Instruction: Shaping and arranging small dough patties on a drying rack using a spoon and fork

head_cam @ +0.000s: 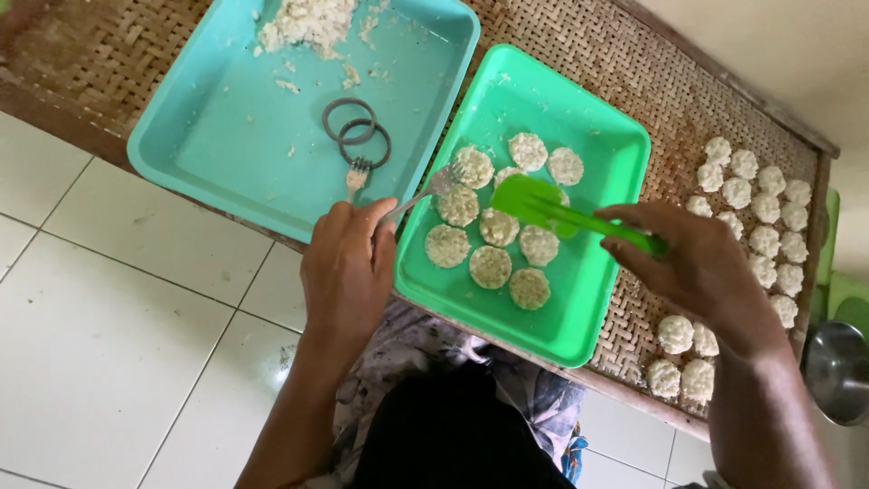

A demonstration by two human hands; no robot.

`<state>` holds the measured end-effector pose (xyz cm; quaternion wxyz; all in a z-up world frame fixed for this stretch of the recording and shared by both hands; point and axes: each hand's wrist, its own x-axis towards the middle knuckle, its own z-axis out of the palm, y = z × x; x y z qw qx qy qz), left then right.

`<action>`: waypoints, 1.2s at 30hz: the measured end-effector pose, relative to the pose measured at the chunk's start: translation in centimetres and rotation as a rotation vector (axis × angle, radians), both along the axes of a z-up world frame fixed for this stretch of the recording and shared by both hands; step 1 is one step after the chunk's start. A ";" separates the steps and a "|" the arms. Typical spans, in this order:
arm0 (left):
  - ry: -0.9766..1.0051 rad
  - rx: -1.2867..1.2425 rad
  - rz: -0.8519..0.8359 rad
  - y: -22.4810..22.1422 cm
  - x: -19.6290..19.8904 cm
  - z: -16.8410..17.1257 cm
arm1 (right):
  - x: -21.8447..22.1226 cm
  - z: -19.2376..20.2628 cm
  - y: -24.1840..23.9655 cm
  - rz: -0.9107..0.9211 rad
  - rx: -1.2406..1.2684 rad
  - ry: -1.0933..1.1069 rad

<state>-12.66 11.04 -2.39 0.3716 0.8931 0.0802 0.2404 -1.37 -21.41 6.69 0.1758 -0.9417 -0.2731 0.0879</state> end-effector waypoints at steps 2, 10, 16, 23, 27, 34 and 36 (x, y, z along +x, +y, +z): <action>-0.009 0.029 -0.002 0.0 0.3 0.2 | 1.3 0.2 0.5 0.026 -0.092 -0.079; 0.098 0.049 -0.005 -0.1 1.1 -0.4 | 4.8 0.7 2.6 0.051 -0.334 -0.178; 0.043 0.050 0.005 0.0 1.3 -0.7 | 7.0 0.0 4.1 0.159 -0.523 -0.208; 0.102 -0.012 -0.021 0.2 1.3 -0.4 | 7.6 -0.6 4.4 0.200 -0.541 -0.205; 0.106 -0.009 -0.027 0.2 1.5 -0.7 | 8.0 -1.0 4.4 0.241 -0.547 -0.199; 0.062 0.062 -0.014 0.3 1.9 -2.4 | 7.0 0.4 7.1 0.100 -0.628 0.003; 0.066 0.072 -0.013 0.3 2.1 -2.7 | 6.8 0.1 7.3 0.123 -0.639 -0.034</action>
